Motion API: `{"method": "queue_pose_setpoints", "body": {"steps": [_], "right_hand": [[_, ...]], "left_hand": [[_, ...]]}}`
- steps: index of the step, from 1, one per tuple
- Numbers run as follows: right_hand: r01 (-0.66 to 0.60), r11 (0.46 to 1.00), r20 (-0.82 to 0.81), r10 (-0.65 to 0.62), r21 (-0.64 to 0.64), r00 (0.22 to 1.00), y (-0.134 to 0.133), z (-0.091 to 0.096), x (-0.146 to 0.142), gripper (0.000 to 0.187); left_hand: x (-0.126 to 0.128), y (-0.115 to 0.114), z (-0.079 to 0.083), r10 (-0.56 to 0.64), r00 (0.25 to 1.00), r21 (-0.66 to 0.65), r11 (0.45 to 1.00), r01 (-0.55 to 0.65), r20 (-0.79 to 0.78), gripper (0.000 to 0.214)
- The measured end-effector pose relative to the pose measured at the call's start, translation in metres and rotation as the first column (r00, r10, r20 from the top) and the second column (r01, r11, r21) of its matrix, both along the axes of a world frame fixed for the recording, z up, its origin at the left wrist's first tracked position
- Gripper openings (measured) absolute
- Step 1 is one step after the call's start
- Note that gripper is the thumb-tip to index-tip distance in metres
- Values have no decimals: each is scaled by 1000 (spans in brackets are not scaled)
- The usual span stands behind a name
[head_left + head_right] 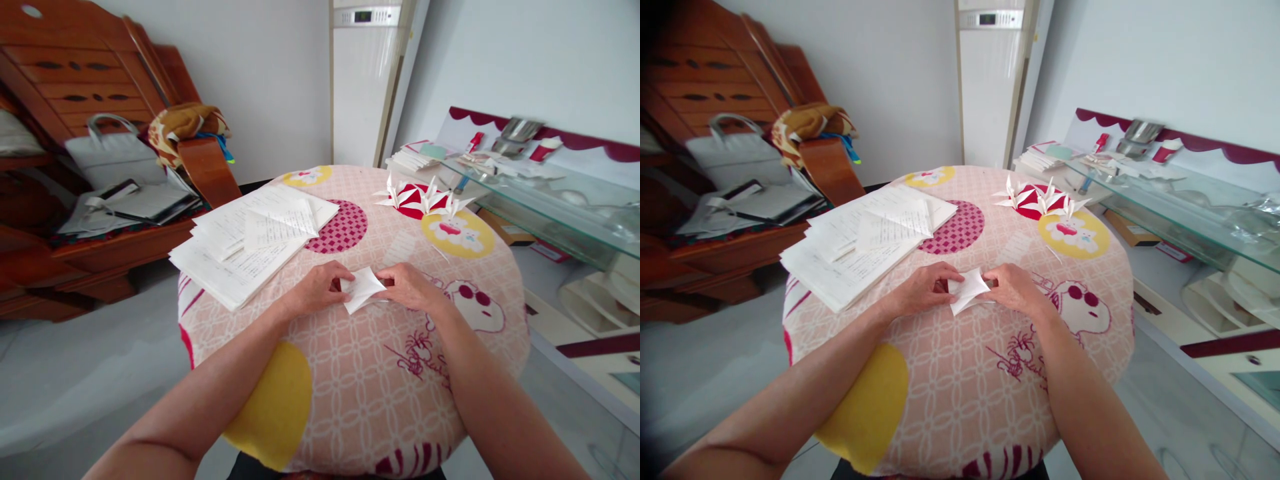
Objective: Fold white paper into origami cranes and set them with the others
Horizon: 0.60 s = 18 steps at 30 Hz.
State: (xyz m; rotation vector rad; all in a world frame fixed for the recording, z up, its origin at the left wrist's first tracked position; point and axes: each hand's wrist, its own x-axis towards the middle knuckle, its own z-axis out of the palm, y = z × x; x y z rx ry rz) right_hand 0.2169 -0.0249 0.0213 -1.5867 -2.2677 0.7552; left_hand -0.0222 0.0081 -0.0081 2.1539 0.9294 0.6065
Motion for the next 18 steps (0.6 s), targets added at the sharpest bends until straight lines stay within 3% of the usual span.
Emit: {"method": "queue_pose_setpoints", "body": {"steps": [7,11,14,18], "right_hand": [[44,991,12,-45,127,999,-2,-4,-8,45],[27,993,22,-30,115,999,-3,-4,-8,34],[27,994,49,-32,110,998,-4,-3,-9,27],[9,978,128,-37,207,991,-5,-2,-11,29]], "left_hand": [[3,-1,-2,53,998,61,997,-51,-33,37],[2,-1,-1,82,995,122,990,-76,-50,38],[0,-1,0,91,990,241,968,-63,-108,37],[-1,-2,3,87,976,418,908,4,-199,31]]}}
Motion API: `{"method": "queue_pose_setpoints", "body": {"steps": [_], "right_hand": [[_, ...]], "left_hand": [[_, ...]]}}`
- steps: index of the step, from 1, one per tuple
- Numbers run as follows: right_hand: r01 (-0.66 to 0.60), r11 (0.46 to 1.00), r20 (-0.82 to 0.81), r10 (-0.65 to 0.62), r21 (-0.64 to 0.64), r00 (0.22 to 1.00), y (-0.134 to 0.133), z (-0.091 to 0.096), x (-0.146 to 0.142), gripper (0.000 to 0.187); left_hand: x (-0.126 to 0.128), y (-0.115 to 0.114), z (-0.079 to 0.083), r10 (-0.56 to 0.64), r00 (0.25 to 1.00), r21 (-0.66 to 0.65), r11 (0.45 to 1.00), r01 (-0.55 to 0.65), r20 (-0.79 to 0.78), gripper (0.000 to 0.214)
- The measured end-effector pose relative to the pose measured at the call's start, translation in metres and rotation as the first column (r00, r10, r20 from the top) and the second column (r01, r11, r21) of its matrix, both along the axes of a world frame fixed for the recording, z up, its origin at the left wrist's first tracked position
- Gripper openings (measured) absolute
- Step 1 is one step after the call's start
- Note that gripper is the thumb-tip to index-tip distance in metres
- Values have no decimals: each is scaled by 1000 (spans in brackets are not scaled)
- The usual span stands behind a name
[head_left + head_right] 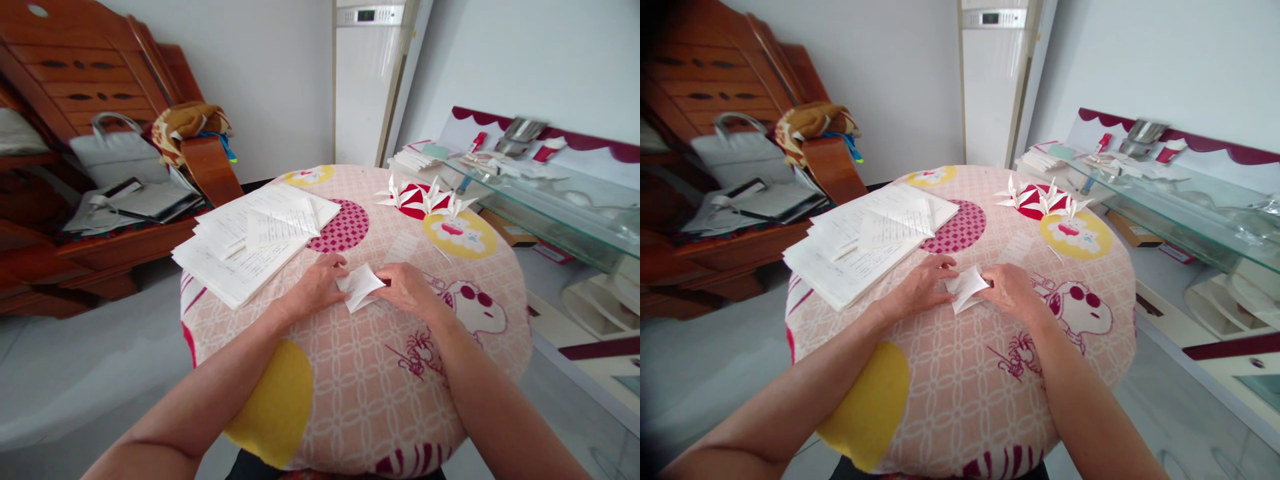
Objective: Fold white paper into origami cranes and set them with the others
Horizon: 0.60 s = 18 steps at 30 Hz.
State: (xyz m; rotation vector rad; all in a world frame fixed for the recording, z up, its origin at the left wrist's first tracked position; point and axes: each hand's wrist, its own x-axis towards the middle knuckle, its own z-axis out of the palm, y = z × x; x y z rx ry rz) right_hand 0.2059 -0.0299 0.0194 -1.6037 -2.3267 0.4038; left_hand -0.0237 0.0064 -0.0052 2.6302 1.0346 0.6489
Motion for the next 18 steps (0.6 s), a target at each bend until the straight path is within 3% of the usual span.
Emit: {"method": "queue_pose_setpoints", "body": {"steps": [3,8,18], "right_hand": [[-45,995,35,42,84,999,-1,0,0,24],[-121,981,-51,130,153,990,2,-10,2,5],[-73,990,-252,102,123,962,10,-26,-10,22]], "left_hand": [[0,-1,1,-37,998,-18,999,36,-57,29],[-2,1,3,-79,995,-100,992,73,-54,25],[-4,2,5,-53,998,-181,982,55,19,26]]}}
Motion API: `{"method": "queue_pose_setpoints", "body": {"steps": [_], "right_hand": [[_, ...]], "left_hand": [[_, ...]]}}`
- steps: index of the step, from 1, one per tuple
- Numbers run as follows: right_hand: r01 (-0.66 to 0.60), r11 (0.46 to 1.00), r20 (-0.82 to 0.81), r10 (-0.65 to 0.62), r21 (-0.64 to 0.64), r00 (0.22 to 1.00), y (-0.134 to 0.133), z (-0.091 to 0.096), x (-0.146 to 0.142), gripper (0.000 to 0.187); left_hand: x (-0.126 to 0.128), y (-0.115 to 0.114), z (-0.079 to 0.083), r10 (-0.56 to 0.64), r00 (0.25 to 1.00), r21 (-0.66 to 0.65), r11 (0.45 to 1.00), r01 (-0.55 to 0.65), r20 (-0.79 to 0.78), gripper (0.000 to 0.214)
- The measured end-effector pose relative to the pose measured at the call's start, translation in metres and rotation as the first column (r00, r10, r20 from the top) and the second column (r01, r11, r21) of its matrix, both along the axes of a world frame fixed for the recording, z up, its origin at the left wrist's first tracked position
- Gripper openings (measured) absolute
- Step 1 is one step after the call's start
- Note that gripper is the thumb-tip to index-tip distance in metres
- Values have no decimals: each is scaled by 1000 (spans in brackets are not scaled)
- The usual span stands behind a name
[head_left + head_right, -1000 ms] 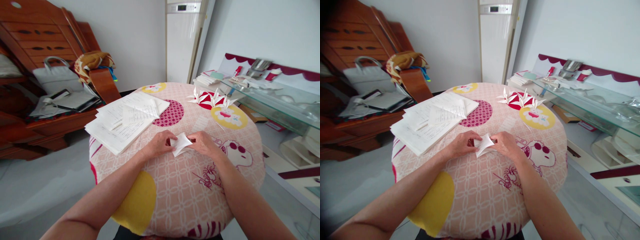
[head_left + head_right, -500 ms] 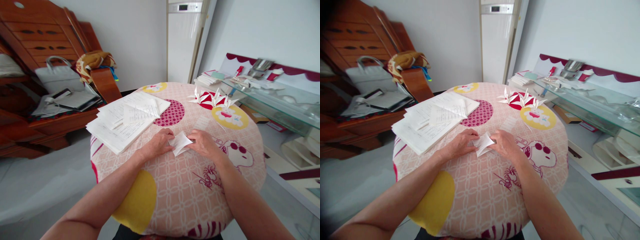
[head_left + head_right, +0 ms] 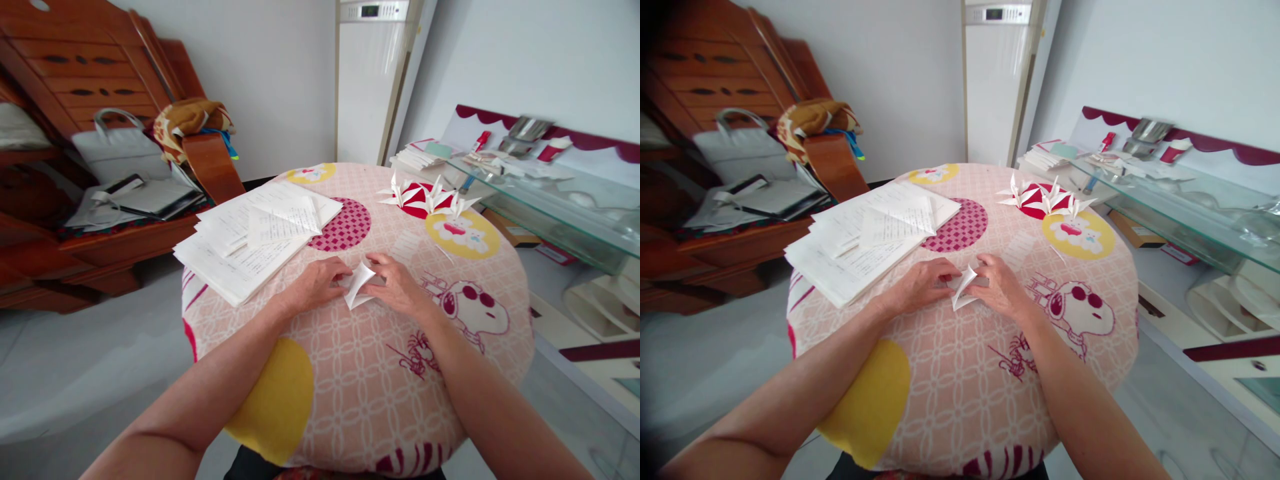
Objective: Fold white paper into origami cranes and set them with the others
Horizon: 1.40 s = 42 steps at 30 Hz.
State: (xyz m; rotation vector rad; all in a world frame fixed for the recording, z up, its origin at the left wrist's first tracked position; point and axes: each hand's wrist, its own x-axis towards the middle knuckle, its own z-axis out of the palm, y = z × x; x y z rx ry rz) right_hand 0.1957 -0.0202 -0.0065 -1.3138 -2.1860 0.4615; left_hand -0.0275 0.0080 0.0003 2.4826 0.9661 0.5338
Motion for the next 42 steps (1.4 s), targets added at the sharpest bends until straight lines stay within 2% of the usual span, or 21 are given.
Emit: {"method": "queue_pose_setpoints", "body": {"steps": [4,11,17,24,31,37,39,42], "right_hand": [[-2,1000,4,2,-17,1000,1,2,-7,25],[22,1000,24,-22,6,999,0,0,-13,20],[-16,997,91,8,80,996,-2,1,-10,15],[-56,998,211,52,13,976,-7,13,-9,30],[-93,996,116,93,-4,989,-5,11,-9,28],[-48,994,-78,41,-100,996,-7,15,-11,44],[-38,998,-103,33,-44,994,-10,17,-11,42],[-45,990,-27,49,135,998,-15,20,-12,38]], "left_hand": [[5,-7,7,98,994,-48,994,-96,50,21],[19,-14,11,261,955,-116,962,-246,140,43],[21,-16,12,351,923,-84,936,-341,157,34],[17,-12,12,423,894,-85,906,-415,146,39],[14,0,4,490,854,-170,869,-464,176,39],[13,0,2,453,864,-145,891,-430,221,41],[13,-1,3,449,866,-127,893,-431,221,42],[15,-2,4,452,868,-117,892,-437,206,41]]}}
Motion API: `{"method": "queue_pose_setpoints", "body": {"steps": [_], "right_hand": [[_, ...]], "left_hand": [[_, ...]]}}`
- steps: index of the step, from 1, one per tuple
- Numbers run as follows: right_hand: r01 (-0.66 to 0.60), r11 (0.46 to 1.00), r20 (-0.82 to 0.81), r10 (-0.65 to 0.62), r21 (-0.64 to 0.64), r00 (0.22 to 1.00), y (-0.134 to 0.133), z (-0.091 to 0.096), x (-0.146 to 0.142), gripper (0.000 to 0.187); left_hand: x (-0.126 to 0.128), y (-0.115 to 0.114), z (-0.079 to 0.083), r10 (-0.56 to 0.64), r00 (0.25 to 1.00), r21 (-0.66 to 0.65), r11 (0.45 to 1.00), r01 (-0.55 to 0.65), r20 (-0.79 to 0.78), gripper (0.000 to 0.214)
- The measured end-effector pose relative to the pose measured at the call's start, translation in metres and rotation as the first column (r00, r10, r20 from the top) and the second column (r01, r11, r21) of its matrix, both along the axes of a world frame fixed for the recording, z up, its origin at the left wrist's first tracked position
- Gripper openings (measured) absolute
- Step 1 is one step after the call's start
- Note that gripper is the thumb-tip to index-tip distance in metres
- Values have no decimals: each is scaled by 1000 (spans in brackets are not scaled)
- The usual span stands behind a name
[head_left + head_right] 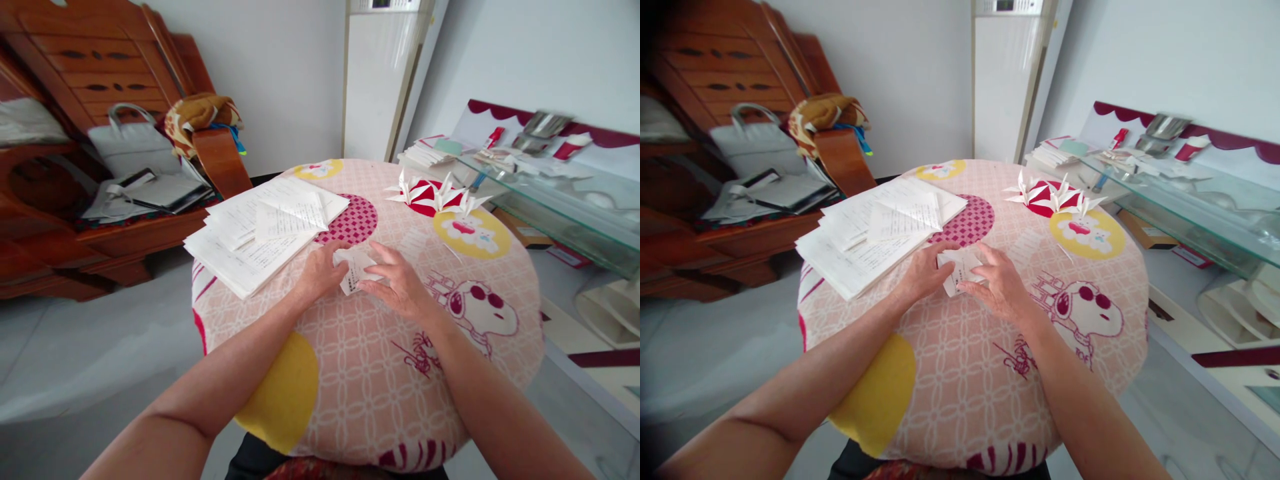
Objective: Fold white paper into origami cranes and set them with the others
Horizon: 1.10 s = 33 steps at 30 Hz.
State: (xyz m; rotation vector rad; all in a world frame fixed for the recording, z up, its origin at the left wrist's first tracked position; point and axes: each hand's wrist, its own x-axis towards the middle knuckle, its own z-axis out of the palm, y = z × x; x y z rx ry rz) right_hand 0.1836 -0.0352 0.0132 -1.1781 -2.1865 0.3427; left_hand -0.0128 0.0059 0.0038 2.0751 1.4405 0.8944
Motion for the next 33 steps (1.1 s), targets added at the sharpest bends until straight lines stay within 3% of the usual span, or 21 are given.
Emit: {"method": "queue_pose_setpoints", "body": {"steps": [3,6,9,18,27,33], "right_hand": [[-71,988,170,46,140,984,-6,4,-6,26],[-143,984,376,95,102,922,-11,5,-14,16],[-109,993,478,74,46,875,-13,3,-20,13],[126,992,461,-110,-4,881,-17,-4,-39,12],[218,971,307,-179,-97,935,-16,-12,-41,13],[227,974,312,-210,-17,926,-15,-17,-44,18]], "left_hand": [[1,0,-1,10,1000,-2,1000,-10,-6,42],[3,0,-1,24,1000,-3,1000,-24,-8,42],[3,0,0,34,999,-7,999,-34,-15,40],[4,-1,6,-6,1000,5,1000,6,23,36],[-1,0,5,-127,981,-22,991,131,148,56],[-2,0,6,-145,977,1,989,147,156,54]]}}
